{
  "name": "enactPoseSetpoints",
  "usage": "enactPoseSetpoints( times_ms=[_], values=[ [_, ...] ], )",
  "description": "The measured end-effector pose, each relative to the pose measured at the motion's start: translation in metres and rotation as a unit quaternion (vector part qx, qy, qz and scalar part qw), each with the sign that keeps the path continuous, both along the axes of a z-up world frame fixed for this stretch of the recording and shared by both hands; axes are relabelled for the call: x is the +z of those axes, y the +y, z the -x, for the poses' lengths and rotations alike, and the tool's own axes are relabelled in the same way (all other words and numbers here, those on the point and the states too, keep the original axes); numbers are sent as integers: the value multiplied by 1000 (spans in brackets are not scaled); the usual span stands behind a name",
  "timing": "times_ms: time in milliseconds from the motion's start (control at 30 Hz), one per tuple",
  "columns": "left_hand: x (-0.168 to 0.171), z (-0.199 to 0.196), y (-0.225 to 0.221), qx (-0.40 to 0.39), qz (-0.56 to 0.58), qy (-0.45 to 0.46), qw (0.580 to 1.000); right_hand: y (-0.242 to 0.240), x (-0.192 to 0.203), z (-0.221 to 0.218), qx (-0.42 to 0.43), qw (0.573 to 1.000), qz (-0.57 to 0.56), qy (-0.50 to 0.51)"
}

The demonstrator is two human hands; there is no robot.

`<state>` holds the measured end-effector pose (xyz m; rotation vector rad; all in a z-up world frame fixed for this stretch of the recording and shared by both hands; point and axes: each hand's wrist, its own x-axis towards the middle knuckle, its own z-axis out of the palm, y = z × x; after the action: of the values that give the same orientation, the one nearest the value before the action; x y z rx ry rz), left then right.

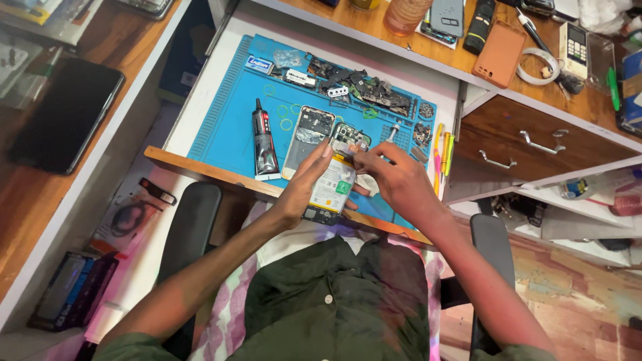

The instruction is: The person removes the back cover of a smartphone, disconnects internal components, and uses a screwdriver to unscrew parts of the device. They handle the battery and motherboard while working at a cluttered workbench.

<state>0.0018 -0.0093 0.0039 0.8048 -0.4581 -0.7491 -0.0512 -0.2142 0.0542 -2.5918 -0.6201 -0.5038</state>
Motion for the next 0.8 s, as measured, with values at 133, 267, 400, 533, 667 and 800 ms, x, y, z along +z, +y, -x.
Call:
enactPoseSetpoints(
  times_ms=[133,267,400,533,667,800],
  values=[
    [-1,2,0,2,31,14,999,-2,1,1,1,995,-91,29],
    [3,5,4,35,23,-16,999,7,-3,5,-75,976,-190,77],
    [9,11,6,124,-66,-113,984,21,-15,5,-90,875,-435,195],
    [17,20,8,200,-113,-271,935,27,-21,11,-77,843,-496,195],
    [20,24,9,249,-114,-430,860,34,-23,21,-147,847,-481,172],
    [19,26,8,250,-133,-475,833,38,-22,27,-145,839,-501,152]
  ],
)
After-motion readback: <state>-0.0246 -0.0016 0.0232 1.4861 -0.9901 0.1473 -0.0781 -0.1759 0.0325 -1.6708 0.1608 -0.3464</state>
